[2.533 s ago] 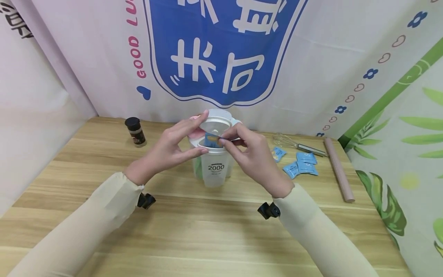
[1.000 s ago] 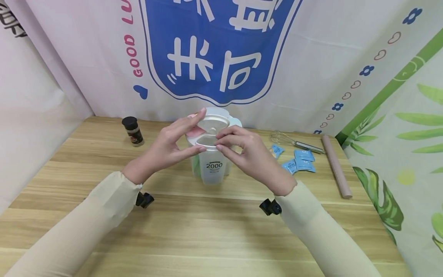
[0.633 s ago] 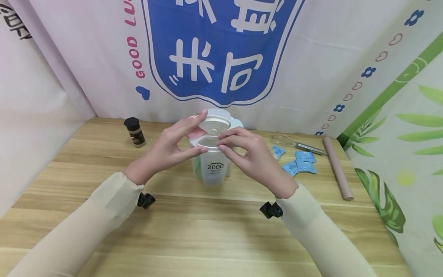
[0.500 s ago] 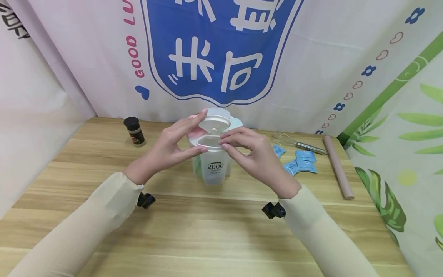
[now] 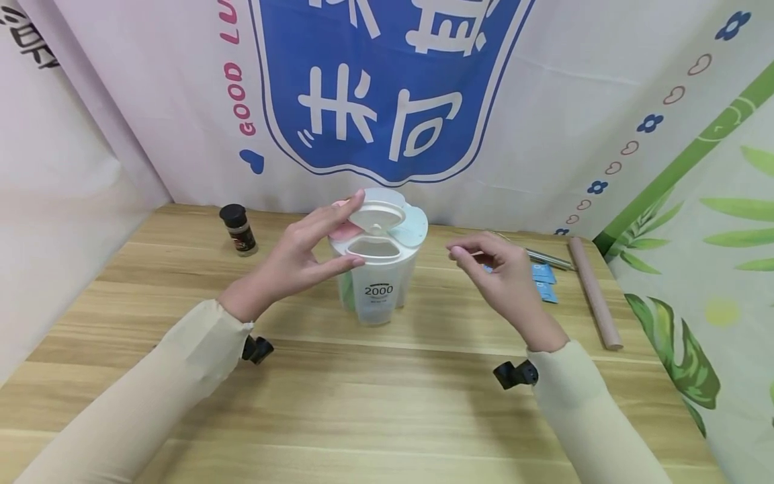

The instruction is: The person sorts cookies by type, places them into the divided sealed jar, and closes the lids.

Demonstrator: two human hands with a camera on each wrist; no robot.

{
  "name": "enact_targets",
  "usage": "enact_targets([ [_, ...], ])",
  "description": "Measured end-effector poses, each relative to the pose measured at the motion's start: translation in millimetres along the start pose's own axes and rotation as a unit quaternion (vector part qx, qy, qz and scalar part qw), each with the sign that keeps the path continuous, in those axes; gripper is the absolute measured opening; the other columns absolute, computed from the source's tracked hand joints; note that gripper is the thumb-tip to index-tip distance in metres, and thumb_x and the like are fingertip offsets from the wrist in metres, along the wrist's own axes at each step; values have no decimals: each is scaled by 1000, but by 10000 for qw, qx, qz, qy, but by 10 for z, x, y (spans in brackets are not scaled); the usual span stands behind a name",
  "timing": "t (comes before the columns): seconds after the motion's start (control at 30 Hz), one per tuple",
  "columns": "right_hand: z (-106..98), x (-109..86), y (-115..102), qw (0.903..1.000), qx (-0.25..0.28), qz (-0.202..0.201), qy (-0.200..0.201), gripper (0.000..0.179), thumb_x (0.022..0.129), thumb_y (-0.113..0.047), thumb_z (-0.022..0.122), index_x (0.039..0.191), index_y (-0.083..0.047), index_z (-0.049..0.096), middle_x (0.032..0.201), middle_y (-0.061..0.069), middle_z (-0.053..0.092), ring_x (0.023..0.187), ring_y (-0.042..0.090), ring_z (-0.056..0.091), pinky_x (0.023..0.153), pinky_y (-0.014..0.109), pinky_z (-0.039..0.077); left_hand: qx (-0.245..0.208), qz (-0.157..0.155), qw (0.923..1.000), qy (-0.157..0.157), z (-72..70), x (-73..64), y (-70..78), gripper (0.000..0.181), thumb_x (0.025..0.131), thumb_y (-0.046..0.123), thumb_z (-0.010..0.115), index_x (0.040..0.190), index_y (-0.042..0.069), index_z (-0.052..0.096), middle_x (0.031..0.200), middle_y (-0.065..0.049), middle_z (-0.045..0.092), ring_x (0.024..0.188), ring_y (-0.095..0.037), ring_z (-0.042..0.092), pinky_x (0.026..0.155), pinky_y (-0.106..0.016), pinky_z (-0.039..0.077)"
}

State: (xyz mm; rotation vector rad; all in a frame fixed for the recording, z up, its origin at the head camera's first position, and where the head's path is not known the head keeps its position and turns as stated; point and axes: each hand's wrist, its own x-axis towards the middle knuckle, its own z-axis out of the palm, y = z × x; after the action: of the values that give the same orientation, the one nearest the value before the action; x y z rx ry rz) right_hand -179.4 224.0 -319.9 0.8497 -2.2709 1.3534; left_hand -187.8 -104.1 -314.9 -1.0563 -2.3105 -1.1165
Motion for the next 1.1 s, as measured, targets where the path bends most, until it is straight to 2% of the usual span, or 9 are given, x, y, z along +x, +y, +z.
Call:
enact_targets([
  [0.13, -104, -13, 202, 9954, -677, 669, -117, 14, 102, -5, 67, 107, 3, 77, 101, 12, 79, 85, -9, 69, 73, 5, 56, -11, -13, 10000, -16, 7, 9, 6, 87, 89, 22, 85, 162, 13, 39, 155, -8, 58, 150, -30, 49, 130, -48, 36],
  [0.23, -158, 5, 353, 9829, -1278, 1258, -423, 20, 105, -15, 65, 112, 0, 76, 109, 20, 78, 90, -3, 69, 77, 7, 56, -14, -18, 10000, -32, 10, 11, 1, 87, 90, 23, 85, 162, 14, 38, 156, -7, 58, 149, -28, 50, 130, -47, 35],
  [0.33, -201, -5, 498, 9646, -1758, 1760, -877, 26, 107, -20, 61, 117, 0, 74, 115, 22, 77, 98, 20, 74, 86, 27, 64, -32, -13, 10000, -48, 15, 17, -2, 87, 90, 24, 84, 162, 14, 38, 157, -7, 57, 149, -28, 49, 131, -46, 33],
  [0.43, -206, -36, 657, 9478, -2033, 2070, -1326, 29, 109, -19, 57, 121, 4, 70, 118, 26, 73, 106, 41, 72, 93, 52, 63, -84, -21, 9999, -57, 17, 10, -1, 86, 90, 23, 84, 162, 13, 38, 157, -7, 57, 150, -28, 48, 131, -46, 33],
  [0.5, -197, -49, 758, 9396, -2133, 2190, -1539, 29, 109, -17, 56, 123, 6, 67, 122, 29, 71, 112, 46, 69, 97, 59, 60, -83, -19, 9999, -52, 13, 1, 1, 87, 90, 23, 84, 163, 13, 38, 157, -7, 57, 150, -28, 48, 131, -46, 34],
  [0.73, -201, -7, 998, 9075, -2513, 2593, -2148, 42, 109, -21, 56, 137, 11, 57, 140, 36, 59, 129, 55, 56, 107, 68, 50, -14, -103, 9999, -103, 0, -8, 11, 87, 91, 25, 83, 164, 15, 36, 158, -6, 56, 150, -27, 49, 131, -48, 34],
  [0.9, -222, -10, 1149, 8908, -2688, 2801, -2362, 46, 109, -20, 54, 141, 14, 54, 144, 39, 54, 131, 56, 54, 107, 69, 49, 5, -100, 9998, -146, -2, 3, 18, 87, 92, 26, 82, 164, 16, 35, 162, -4, 51, 152, -27, 46, 132, -46, 31],
  [1.0, -218, -28, 1228, 8854, -2865, 2686, -2486, 42, 109, -19, 54, 134, 14, 59, 133, 37, 60, 113, 50, 64, 93, 62, 56, 4, -98, 9998, -149, -2, 5, 21, 87, 92, 26, 82, 164, 16, 35, 162, -5, 51, 153, -28, 45, 133, -45, 30],
  [1.1, -202, -37, 1286, 8867, -2933, 2534, -2521, 36, 108, -19, 56, 124, 12, 65, 114, 29, 69, 90, 36, 66, 77, 50, 55, 19, -86, 9999, -120, -3, 1, 20, 87, 92, 26, 83, 164, 16, 35, 161, -5, 52, 152, -29, 46, 133, -45, 30],
])
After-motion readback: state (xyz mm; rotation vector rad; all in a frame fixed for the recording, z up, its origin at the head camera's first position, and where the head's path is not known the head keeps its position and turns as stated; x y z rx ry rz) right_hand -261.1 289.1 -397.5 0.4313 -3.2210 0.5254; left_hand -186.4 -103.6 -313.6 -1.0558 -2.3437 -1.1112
